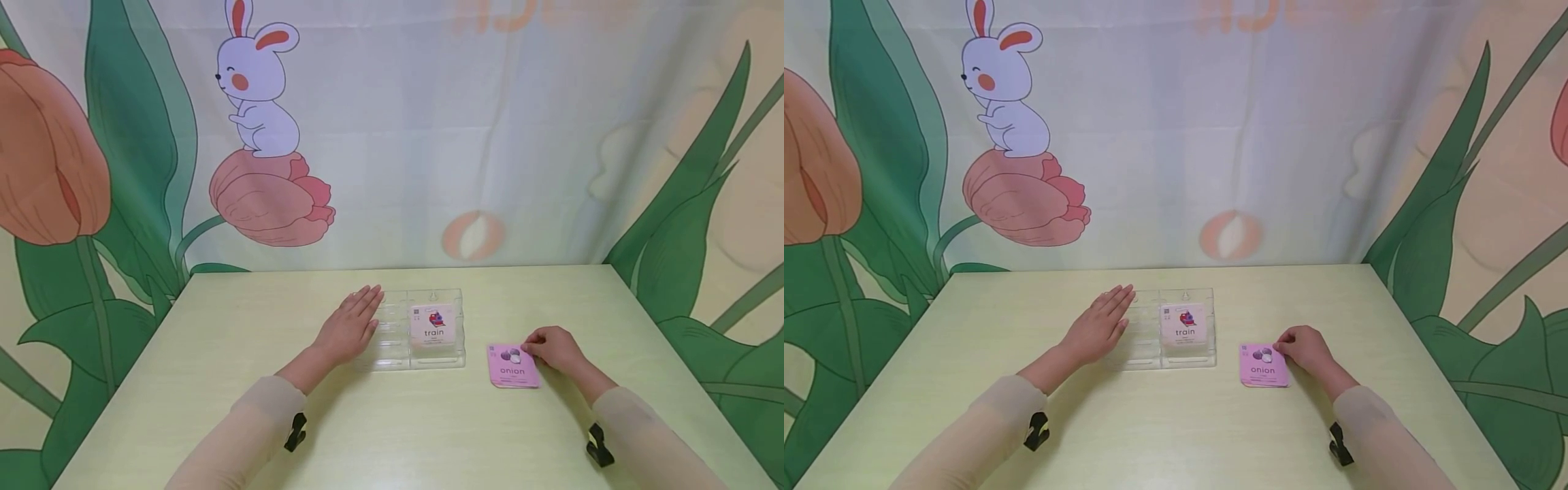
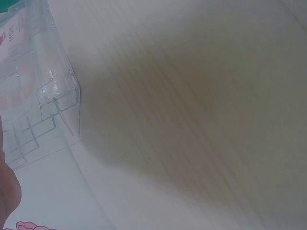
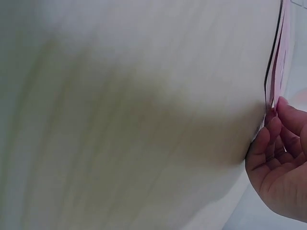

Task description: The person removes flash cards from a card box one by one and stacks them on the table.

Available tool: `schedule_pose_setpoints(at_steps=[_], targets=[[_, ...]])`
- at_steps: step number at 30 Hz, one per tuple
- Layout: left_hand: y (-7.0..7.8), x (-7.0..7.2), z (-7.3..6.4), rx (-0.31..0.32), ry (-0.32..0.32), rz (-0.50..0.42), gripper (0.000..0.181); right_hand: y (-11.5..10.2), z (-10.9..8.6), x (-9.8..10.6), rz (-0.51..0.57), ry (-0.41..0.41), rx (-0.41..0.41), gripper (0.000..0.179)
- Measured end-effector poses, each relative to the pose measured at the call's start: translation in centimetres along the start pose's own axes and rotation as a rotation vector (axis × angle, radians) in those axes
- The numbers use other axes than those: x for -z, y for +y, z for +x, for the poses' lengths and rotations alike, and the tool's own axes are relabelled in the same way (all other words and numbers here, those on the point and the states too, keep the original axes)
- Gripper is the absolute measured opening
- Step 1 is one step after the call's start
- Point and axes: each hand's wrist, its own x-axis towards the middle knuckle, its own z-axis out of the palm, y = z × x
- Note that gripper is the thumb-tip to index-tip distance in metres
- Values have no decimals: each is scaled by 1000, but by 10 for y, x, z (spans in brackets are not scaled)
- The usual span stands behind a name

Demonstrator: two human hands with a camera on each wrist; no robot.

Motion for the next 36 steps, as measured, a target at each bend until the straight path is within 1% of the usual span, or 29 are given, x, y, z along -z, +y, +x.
schedule_pose_setpoints(at_steps=[9, 17, 24, 28, 36], targets=[[0, 0, 0, -1, 3, 6, 59, 3, 4, -4, -46, 34, 15, 15], [1, 1, 0, 1, -5, 4, 59, 2, 3, -3, -48, 34, 17, 14], [1, 1, 0, 5, 4, -14, 59, 2, 2, -3, -48, 31, 12, 14], [1, 0, 0, 5, -4, -5, 59, 3, 1, -3, -44, 30, 15, 14], [1, -1, 0, 2, -1, -12, 59, 4, -1, -1, -16, 27, 18, 18]])
